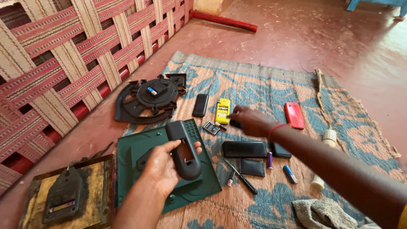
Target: The person opens several small electronic devices, removes old batteries, and inserts new ones. They handle multiple devices one at a time, including a black remote-like device and a small black box, then close the battery compartments.
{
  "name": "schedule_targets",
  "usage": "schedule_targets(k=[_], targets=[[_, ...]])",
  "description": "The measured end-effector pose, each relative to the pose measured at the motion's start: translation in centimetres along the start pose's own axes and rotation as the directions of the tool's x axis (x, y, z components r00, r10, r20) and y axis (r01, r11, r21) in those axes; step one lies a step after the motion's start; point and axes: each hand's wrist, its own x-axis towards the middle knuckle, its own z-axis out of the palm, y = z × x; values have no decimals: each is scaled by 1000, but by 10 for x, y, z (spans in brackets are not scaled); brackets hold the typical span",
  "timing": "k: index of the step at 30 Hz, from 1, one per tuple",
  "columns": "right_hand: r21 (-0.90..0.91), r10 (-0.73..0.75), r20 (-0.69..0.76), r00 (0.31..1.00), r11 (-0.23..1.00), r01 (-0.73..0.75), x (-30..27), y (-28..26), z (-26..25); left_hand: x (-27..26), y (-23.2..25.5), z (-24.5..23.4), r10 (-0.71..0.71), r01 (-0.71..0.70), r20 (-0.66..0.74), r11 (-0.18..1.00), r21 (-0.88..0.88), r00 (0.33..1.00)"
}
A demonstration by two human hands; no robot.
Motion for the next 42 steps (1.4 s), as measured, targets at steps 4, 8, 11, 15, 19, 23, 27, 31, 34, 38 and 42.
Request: schedule_targets(k=[4,8,11,15,19,23,27,31,34,38,42], targets=[[-174,-21,-86,996,985,6,6,29,-10,-2,-1,-2,-9,9,-29,1000,-2,1000],[-15,-30,-76,997,999,29,18,28,6,-6,0,-2,-6,6,-2,999,-33,1000],[62,-12,-62,998,998,16,31,19,21,-7,-5,-3,23,-22,25,998,-58,999],[73,60,-29,998,996,-58,49,-3,39,-7,-12,-11,102,-92,118,992,-89,988],[85,37,-64,997,996,-31,57,-22,55,-1,-19,-22,139,-128,170,989,-80,976],[6,62,-116,991,998,-61,56,-31,72,0,-25,-30,164,-151,189,985,-81,968],[153,143,-146,979,981,-120,59,-31,64,-1,-26,-32,156,-145,181,987,-69,971],[625,360,46,932,717,-308,53,-39,36,-2,-28,-31,142,-136,123,989,-63,982],[942,202,146,969,271,-198,36,-52,12,0,-29,-30,184,-182,62,983,-30,981],[986,48,148,988,67,-151,12,-74,-18,10,-33,-24,215,-218,-44,973,-81,976],[995,25,90,996,32,-91,-2,-100,-46,18,-40,-15,205,-224,-149,967,-124,967]])
